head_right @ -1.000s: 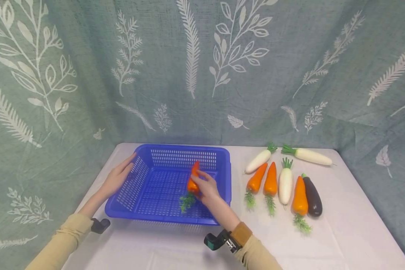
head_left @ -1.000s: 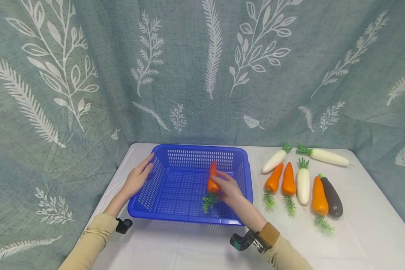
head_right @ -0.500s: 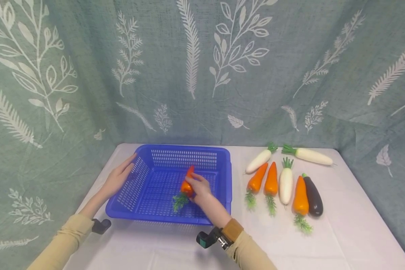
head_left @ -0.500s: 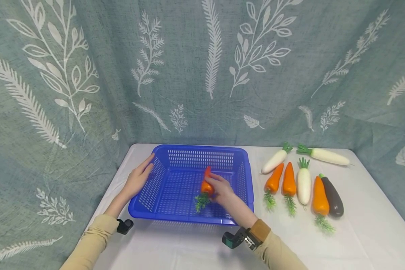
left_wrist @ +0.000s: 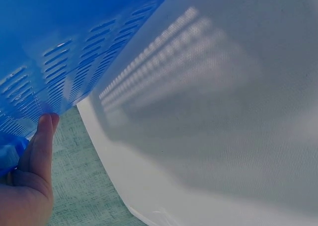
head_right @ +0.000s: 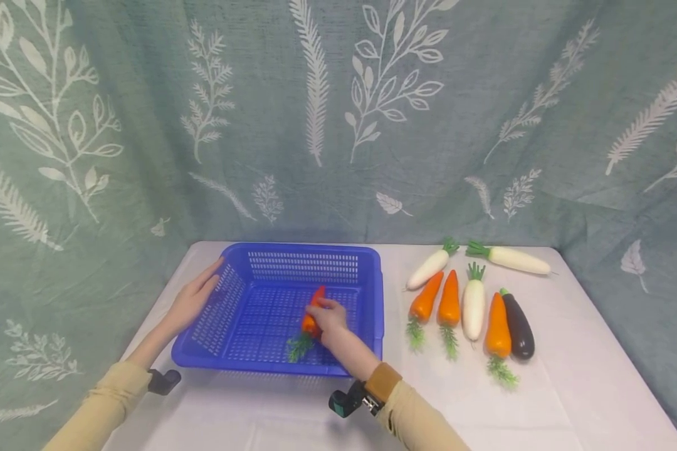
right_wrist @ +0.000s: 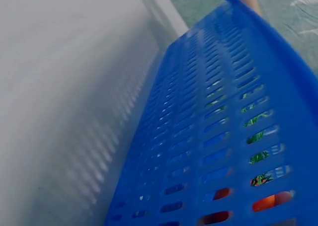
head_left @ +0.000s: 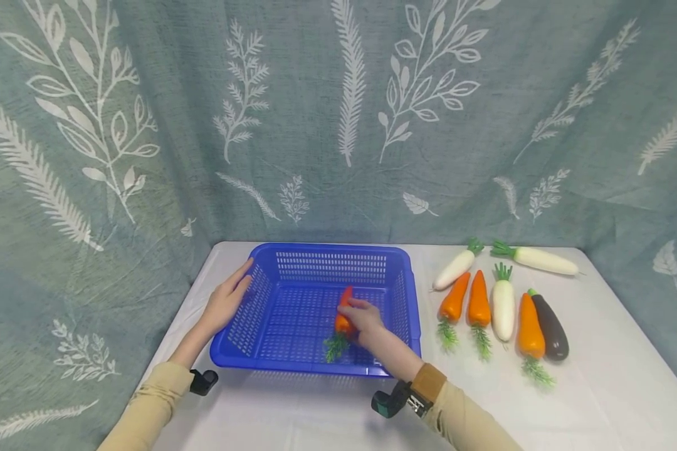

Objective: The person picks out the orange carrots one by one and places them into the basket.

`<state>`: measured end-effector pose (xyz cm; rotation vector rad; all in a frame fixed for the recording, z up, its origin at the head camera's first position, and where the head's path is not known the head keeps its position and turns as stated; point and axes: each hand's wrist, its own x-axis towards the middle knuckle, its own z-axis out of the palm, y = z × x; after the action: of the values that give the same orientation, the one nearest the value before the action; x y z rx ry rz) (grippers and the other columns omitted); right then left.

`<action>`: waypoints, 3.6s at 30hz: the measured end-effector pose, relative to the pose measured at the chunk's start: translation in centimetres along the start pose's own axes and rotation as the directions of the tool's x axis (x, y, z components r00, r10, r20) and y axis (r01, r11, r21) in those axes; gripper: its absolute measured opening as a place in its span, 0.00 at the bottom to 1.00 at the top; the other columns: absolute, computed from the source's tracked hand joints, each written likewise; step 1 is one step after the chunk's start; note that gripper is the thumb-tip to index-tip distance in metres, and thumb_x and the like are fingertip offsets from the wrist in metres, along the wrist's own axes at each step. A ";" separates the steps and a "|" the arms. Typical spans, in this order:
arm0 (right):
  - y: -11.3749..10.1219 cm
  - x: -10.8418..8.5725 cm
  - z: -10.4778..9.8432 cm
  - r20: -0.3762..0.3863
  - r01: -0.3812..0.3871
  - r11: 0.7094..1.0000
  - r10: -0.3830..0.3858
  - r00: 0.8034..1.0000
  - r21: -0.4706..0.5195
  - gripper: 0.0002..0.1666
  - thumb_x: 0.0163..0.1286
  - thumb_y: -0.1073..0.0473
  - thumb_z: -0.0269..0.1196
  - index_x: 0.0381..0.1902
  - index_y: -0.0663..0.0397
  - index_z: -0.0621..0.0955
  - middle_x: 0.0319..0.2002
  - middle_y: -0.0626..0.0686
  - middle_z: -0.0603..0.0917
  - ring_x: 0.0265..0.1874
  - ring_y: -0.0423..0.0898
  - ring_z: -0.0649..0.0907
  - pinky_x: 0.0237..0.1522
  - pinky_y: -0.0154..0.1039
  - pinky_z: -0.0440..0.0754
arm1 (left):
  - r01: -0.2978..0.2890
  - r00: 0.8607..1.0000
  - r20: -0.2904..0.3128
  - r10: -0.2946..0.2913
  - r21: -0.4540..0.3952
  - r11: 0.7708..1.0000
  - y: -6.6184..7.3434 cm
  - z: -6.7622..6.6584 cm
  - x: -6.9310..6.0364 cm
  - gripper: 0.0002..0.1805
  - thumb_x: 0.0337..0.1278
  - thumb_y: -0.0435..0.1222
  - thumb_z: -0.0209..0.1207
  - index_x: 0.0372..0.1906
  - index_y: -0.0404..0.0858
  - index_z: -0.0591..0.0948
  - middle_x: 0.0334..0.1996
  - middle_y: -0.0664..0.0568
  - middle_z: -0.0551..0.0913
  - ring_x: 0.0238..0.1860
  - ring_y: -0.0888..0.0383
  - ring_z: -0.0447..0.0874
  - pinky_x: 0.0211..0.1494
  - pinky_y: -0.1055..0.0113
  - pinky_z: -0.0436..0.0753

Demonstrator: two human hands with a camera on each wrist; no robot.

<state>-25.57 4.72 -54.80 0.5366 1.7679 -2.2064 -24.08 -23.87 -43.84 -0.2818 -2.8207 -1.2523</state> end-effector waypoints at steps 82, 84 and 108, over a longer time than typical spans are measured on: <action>-6.3 -9.2 2.5 -0.005 0.144 0.879 -0.165 0.986 -0.455 0.26 0.54 0.70 0.63 0.53 0.67 0.78 0.45 0.68 0.82 0.37 0.54 0.84 0.37 0.41 0.85 | -0.013 1.000 -0.012 0.013 -0.007 1.000 0.1 0.0 0.0 0.28 0.75 0.46 0.37 0.74 0.41 0.57 0.71 0.39 0.59 0.70 0.38 0.58 0.72 0.43 0.60; -6.4 -9.3 2.5 -0.015 0.143 0.873 -0.170 0.985 -0.466 0.25 0.54 0.70 0.63 0.53 0.66 0.78 0.45 0.67 0.82 0.36 0.54 0.84 0.36 0.40 0.85 | -0.015 1.000 -0.012 0.014 -0.009 1.000 0.1 0.0 0.0 0.28 0.75 0.46 0.37 0.74 0.41 0.57 0.72 0.39 0.58 0.70 0.37 0.58 0.72 0.43 0.59; -5.7 -7.7 2.0 -0.026 0.189 0.929 -0.207 0.978 -0.319 0.25 0.56 0.67 0.63 0.54 0.67 0.78 0.54 0.67 0.78 0.47 0.56 0.80 0.52 0.48 0.79 | -0.018 1.000 -0.014 0.018 -0.005 1.000 0.0 0.0 0.1 0.27 0.75 0.44 0.38 0.73 0.41 0.57 0.71 0.38 0.59 0.70 0.37 0.58 0.72 0.42 0.60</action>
<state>-21.35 3.86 -46.01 0.3665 2.2387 -1.9839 -24.19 -23.89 -43.81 -0.2966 -2.7970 -1.2526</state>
